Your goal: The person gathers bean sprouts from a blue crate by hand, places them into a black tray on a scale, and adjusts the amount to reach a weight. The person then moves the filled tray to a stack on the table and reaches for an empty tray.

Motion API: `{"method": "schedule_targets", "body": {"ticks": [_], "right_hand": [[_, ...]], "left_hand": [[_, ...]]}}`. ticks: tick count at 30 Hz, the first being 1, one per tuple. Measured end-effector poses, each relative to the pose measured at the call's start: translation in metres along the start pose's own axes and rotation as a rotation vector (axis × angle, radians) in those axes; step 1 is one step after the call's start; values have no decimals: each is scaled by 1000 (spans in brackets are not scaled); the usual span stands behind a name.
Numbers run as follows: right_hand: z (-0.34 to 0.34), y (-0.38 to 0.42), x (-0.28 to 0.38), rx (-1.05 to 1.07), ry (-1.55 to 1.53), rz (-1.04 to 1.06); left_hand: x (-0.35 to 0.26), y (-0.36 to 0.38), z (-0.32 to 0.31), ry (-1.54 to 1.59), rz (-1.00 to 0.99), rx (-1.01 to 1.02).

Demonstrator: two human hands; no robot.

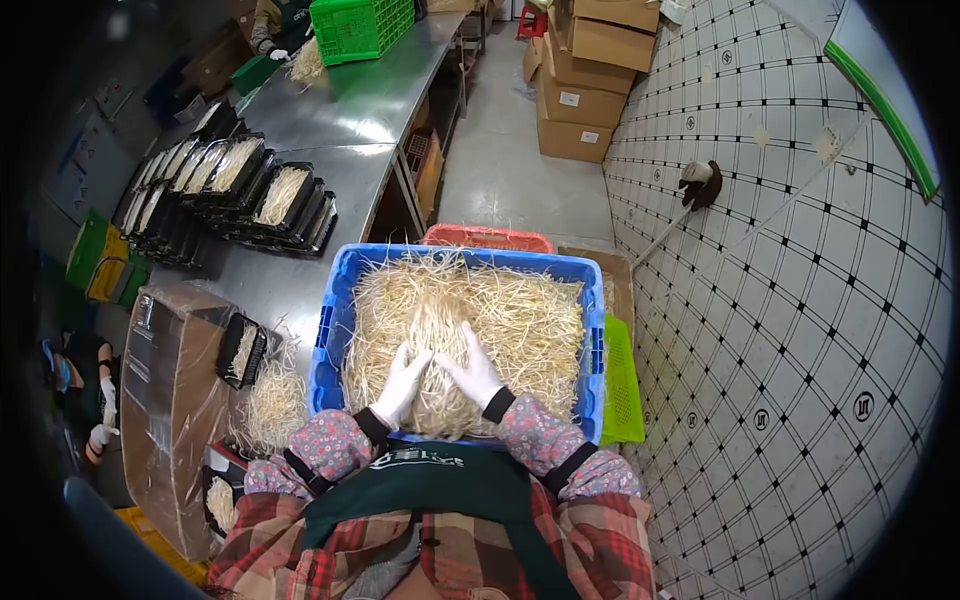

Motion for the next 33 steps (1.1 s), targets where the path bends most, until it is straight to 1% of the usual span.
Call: {"method": "schedule_targets", "body": {"ticks": [1, 2, 3, 5, 6, 7, 8, 9, 10, 11, 12, 13, 14, 15, 16, 17, 18, 19, 20, 21, 23, 24, 26, 27, 28, 29, 30, 31, 32, 33], "right_hand": [[11, -6, 25, 48, 11, 83], [19, -13, 49, 101, 63, 157], [26, -22, 68, 193, -2, 171], [35, -42, 85, 289, 11, 263], [45, -51, 84, 284, 187, 246], [56, -60, 76, 276, 365, 229], [71, -70, 54, 208, 608, 206], [89, -68, 48, 130, 772, 144], [110, -63, 38, 23, 727, 194], [122, -54, 38, -83, 681, 241], [121, -47, 30, -82, 682, 229], [122, -41, 13, -51, 587, 65], [120, -31, 5, -25, 489, -95], [103, -20, 13, -51, 527, -96], [82, -16, 3, -78, 608, 101], [57, -6, 26, -4, 703, 113], [27, 2, 11, 16, 739, 303], [3, 23, 25, 139, 793, 279], [-16, 37, 23, 257, 869, 322], [-23, 52, 20, 368, 749, 307], [-17, 80, 30, 434, 492, 460], [-11, 84, 32, 432, 483, 453], [3, 77, 31, 557, 154, 335], [14, 65, 23, 520, 33, 190], [28, 50, 12, 456, -108, 7], [45, 27, 2, 315, -79, 42], [61, 7, -2, 193, -31, 48], [79, -8, 15, 43, 328, 133], [86, -24, 12, 18, 550, 11], [86, -36, 1, -22, 676, -39]], "left_hand": [[-13, 11, -6, 391, -20, 26], [-16, 17, -8, 475, -39, 32], [-20, 25, -7, 474, -36, 26], [-20, 40, -14, 661, 100, 91], [-14, 48, -10, 584, 270, 147], [2, 52, 0, 436, 416, 163], [13, 57, 13, 310, 471, 264], [21, 61, 27, 182, 524, 365], [16, 62, 44, -60, 488, 388], [-5, 55, 53, -369, 217, 342], [-19, 56, 58, -551, 74, 262], [-36, 54, 62, -729, -72, 177], [-48, 47, 56, -899, -306, 156], [-54, 33, 48, -899, -309, 161], [-70, 24, 29, -1011, -513, 148], [-78, 22, 11, -1118, -722, 134], [-62, 15, 3, -1168, -680, 217], [-41, 11, -4, -1217, -636, 298], [-18, 14, -4, -1302, -582, 384], [-15, 26, -2, -1296, -522, 505], [-35, 62, 9, -1259, -611, 583], [-46, 68, 14, -1259, -604, 594], [-44, 59, 25, -1218, -222, 768], [-64, 46, 28, -1111, -305, 637], [-81, 28, 26, -1034, -320, 545], [-90, 6, 25, -1103, -338, 430], [-92, -19, 18, -1221, -363, 372], [-94, -41, 6, -1207, -558, 362], [-92, -56, -5, -1216, -712, 326], [-81, -75, -13, -1238, -699, 307]]}}
Point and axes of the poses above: each hand's wrist, its own y-axis away from the middle knuckle, its own z-axis out of the back of the hand, x = y × z, the point moved 7 cm from there along -y, towards the middle knuckle, and after that the axes turned 8 degrees about x, right-handed, at the moved point
